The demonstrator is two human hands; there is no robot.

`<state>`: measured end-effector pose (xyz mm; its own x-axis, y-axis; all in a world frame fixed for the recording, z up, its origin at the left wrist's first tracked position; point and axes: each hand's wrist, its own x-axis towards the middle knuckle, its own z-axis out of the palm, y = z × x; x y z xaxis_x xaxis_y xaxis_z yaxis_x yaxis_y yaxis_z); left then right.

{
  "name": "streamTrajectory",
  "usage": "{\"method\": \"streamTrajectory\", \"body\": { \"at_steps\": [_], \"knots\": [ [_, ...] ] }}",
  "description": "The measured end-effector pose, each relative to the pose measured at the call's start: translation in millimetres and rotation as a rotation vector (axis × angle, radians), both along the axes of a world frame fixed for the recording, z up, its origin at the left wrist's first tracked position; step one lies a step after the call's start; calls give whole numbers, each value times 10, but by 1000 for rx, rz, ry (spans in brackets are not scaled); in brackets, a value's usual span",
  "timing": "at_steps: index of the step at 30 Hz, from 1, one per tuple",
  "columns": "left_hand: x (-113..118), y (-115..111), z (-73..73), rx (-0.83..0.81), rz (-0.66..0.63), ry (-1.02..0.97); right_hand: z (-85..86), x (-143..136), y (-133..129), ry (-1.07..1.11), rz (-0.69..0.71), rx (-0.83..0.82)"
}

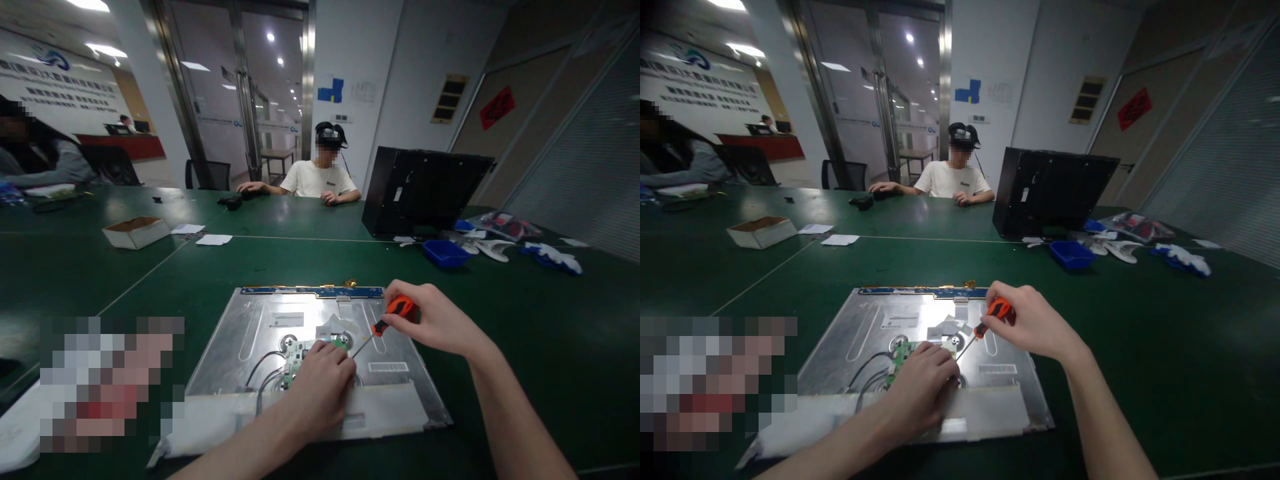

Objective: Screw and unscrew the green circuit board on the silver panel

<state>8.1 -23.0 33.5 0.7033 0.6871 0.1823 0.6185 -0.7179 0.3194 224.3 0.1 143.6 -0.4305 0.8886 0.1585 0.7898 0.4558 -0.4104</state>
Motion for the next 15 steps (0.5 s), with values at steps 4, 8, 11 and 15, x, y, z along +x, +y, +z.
{"method": "streamTrajectory", "body": {
  "at_steps": [4,8,11,15],
  "knots": [
    [-3,-22,-60,43,-4,22,-247,142,96,177,-72,-1],
    [-21,-41,-89,54,-17,28,-387,230,127,232,-85,-34],
    [-28,-43,-103,62,-42,18,-421,272,118,288,-99,-39],
    [-29,-38,-129,62,-38,-21,-434,268,109,398,-86,-11]
  ]
}}
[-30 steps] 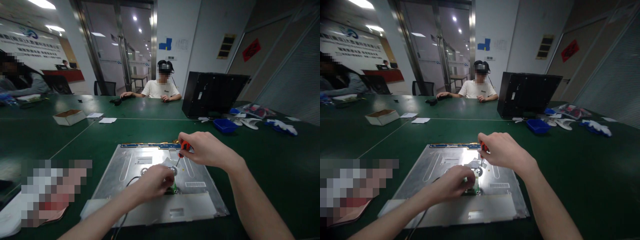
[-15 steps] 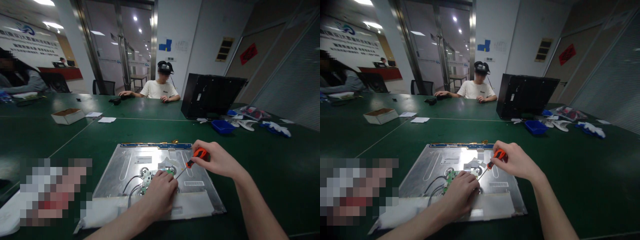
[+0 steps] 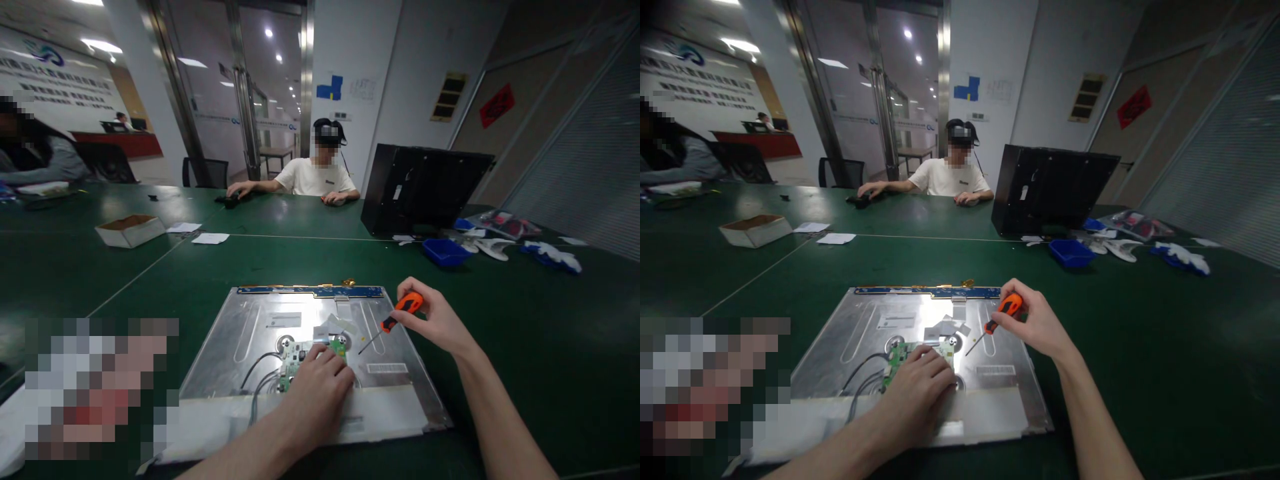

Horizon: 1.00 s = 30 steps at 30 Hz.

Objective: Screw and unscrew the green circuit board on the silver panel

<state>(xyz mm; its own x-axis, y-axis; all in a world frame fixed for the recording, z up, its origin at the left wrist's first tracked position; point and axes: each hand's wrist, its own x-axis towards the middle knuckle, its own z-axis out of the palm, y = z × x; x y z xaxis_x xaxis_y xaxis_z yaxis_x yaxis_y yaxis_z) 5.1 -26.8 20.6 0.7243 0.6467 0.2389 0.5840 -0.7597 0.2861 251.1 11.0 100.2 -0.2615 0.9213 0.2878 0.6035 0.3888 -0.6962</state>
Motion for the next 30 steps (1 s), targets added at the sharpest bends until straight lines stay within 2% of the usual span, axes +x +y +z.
{"method": "streamTrajectory", "body": {
  "at_steps": [4,9,12,14,17,30],
  "knots": [
    [0,5,-12,-29,-11,-43,114,-139,-57,-29,37,53],
    [10,7,-2,-50,7,-31,551,-448,-223,-346,194,131],
    [16,6,-7,-41,18,-15,803,-569,-298,-549,316,79],
    [16,6,-16,-28,24,-20,901,-599,-325,-629,355,48],
    [14,7,-29,-3,34,-25,949,-605,-337,-690,345,30],
    [6,1,-43,32,49,-36,911,-582,-250,-715,383,11]
  ]
}}
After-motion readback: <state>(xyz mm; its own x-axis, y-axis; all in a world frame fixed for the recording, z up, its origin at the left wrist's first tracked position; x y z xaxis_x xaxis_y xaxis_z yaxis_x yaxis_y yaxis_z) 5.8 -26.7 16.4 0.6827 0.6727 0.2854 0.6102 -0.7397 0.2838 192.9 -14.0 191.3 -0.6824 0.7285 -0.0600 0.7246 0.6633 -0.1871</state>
